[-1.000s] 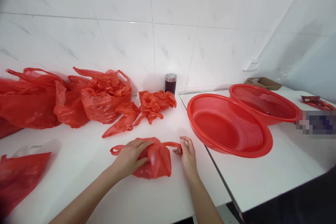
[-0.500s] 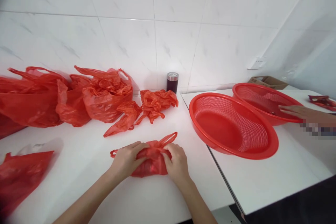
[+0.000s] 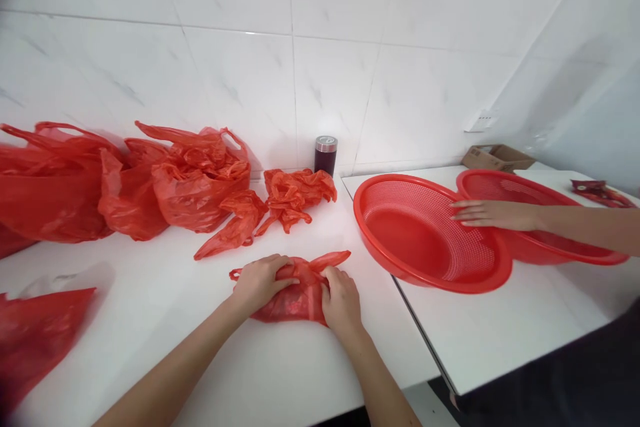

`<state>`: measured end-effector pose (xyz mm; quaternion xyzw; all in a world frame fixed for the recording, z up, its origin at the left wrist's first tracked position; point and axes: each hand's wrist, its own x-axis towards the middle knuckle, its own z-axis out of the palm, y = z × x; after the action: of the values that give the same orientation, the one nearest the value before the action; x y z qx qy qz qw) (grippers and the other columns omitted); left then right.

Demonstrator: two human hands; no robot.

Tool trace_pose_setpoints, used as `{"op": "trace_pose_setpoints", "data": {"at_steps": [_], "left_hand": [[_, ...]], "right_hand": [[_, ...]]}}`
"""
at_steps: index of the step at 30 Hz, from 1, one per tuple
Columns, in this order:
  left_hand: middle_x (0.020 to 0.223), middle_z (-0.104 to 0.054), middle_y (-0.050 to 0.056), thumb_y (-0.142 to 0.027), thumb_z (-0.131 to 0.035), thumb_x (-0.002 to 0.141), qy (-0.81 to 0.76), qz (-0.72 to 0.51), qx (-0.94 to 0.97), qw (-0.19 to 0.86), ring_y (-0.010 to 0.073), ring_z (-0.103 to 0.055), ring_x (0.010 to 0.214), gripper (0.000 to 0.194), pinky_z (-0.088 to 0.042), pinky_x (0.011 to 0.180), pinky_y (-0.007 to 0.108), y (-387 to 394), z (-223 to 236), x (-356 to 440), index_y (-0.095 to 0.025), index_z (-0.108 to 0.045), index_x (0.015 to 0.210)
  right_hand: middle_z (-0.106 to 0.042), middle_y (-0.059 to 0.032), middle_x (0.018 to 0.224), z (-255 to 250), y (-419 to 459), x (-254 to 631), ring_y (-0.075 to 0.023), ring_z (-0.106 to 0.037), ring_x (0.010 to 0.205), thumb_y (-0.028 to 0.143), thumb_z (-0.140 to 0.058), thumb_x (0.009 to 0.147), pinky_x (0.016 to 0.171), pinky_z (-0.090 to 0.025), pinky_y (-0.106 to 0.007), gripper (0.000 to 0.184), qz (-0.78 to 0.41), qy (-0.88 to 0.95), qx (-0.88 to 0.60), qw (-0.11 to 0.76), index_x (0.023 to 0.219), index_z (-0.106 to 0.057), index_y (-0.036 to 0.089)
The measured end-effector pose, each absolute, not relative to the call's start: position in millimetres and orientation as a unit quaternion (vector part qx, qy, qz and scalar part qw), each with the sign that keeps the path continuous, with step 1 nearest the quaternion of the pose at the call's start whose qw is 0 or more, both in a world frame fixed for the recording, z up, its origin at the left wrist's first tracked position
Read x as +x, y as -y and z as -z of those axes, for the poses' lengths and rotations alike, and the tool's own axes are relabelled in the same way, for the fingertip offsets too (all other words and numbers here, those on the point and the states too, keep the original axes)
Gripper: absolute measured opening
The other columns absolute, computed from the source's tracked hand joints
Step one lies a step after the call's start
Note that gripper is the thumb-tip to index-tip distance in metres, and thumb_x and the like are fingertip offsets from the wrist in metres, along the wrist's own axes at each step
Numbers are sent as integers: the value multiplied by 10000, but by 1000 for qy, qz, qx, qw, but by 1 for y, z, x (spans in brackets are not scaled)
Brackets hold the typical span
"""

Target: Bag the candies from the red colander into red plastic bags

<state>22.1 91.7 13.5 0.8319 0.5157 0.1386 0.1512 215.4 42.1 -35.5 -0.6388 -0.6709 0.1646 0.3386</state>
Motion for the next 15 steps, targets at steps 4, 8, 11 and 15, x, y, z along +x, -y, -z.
{"op": "trace_pose_setpoints", "data": {"at_steps": [4,8,11,15], "left_hand": [[874,-659,32,-503,-528,870,-512,-141,835,144,212,-619,784,294,-362,600,299,-97,-9,25,-230,-634,897],[905,-655,40,-493,-515,882,-513,-149,833,143,218,-614,819,292,-368,636,302,-101,-5,29,-226,-624,924],[892,-653,37,-461,-527,877,-520,-156,825,158,216,-610,809,254,-365,635,295,-99,-8,30,-225,-619,888],[771,-653,-3,-414,-535,864,-548,-155,797,203,188,-608,698,211,-384,596,267,-74,-23,2,-228,-586,781]], "right_hand": [[-606,-42,830,37,-43,216,-210,-530,808,89,-391,796,717,-383,-313,181,-164,661,-645,348,827,-523,207],[-616,-35,838,36,-42,213,-202,-528,795,104,-395,809,708,-378,-305,180,-172,652,-649,354,839,-538,209],[-606,-17,788,30,-42,216,-191,-525,746,125,-409,814,667,-369,-292,161,-192,653,-645,348,818,-544,213],[-616,17,722,8,-55,230,-149,-540,651,253,-507,841,602,-386,-256,129,-282,692,-586,314,754,-589,204]]}}
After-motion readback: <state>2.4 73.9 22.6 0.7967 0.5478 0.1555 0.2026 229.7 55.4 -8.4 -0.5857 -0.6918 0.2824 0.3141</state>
